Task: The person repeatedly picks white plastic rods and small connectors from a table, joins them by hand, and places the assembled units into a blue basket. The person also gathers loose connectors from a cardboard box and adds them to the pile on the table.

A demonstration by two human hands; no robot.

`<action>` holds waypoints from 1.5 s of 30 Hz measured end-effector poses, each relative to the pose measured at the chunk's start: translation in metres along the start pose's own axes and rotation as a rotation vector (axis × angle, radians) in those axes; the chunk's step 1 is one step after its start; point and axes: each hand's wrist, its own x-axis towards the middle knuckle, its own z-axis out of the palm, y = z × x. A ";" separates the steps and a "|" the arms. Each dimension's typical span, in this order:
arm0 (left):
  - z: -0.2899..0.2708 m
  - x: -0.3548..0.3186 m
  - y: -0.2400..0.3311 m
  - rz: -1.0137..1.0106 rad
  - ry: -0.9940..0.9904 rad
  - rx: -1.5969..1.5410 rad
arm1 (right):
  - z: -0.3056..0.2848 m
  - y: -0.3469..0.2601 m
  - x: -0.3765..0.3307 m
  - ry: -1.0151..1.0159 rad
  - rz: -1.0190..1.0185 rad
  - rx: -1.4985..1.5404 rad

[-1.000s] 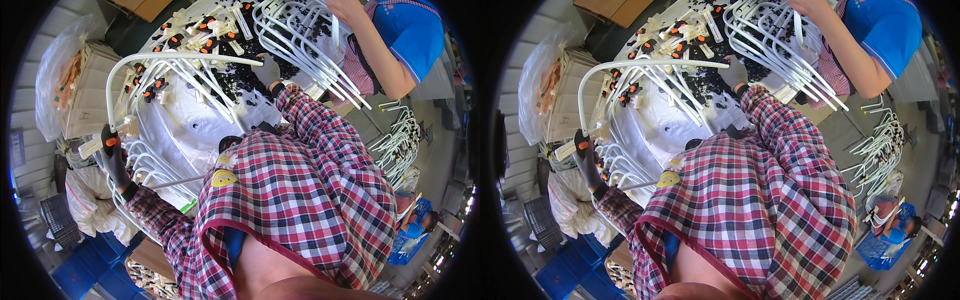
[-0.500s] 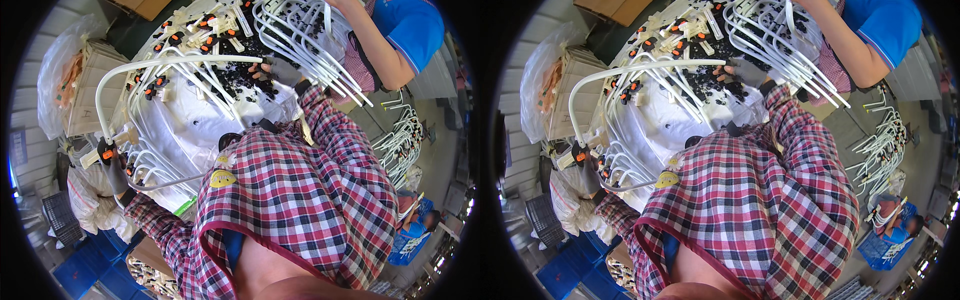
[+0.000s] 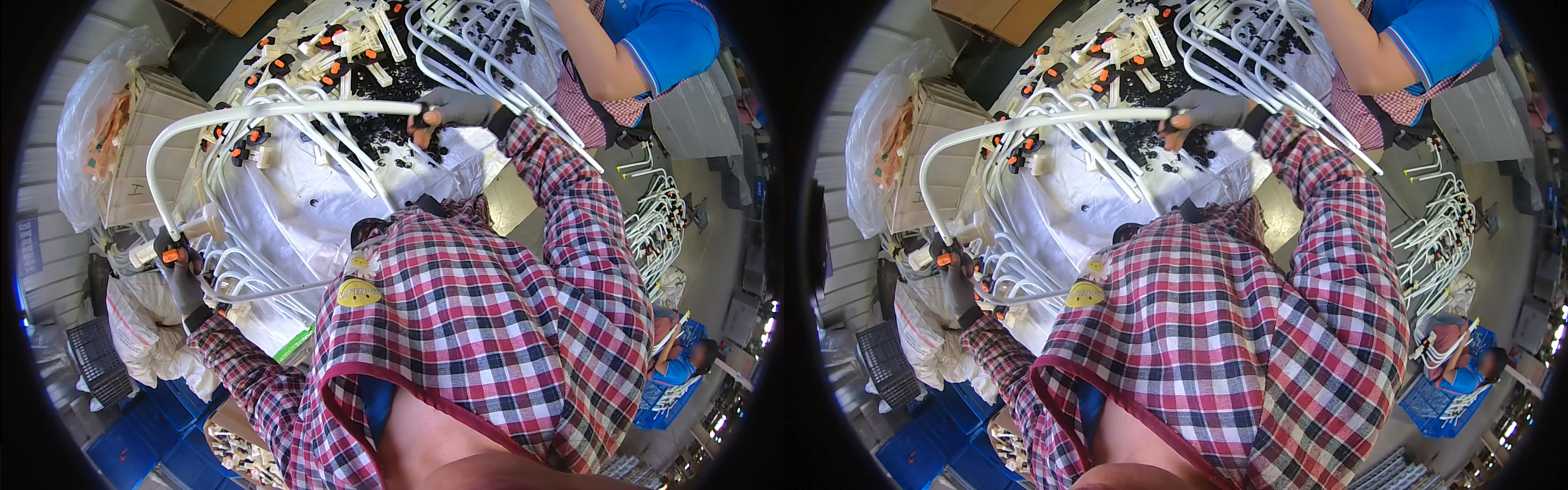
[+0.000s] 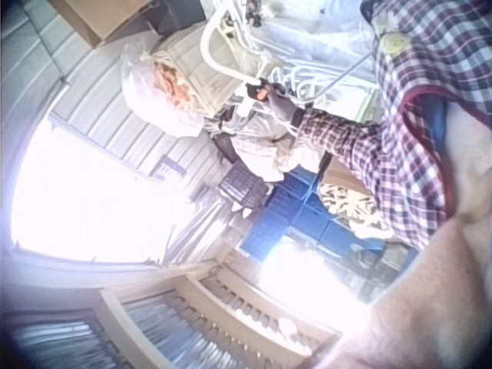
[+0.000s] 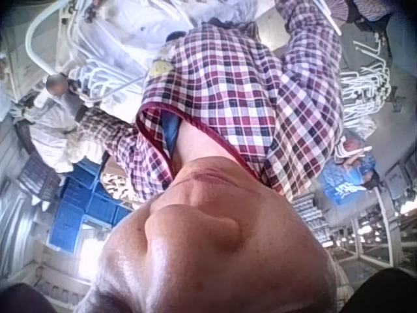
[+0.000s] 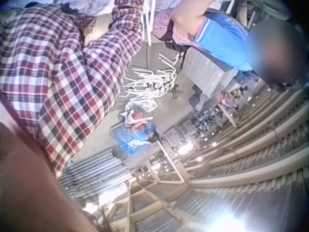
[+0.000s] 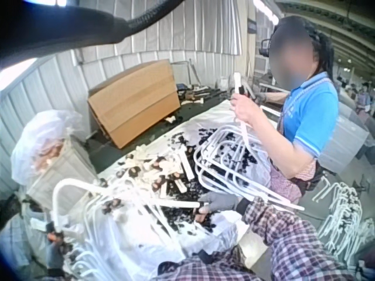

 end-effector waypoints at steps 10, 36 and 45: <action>0.132 0.036 0.102 -0.096 -0.362 0.116 | 0.054 -0.124 0.105 0.821 -0.360 -1.211; 0.279 0.106 0.096 -0.067 -0.929 0.040 | 0.045 -0.163 0.083 0.562 -0.454 -1.904; 0.300 0.091 0.119 0.434 -0.925 0.290 | 0.044 -0.031 0.005 1.213 -0.750 -1.448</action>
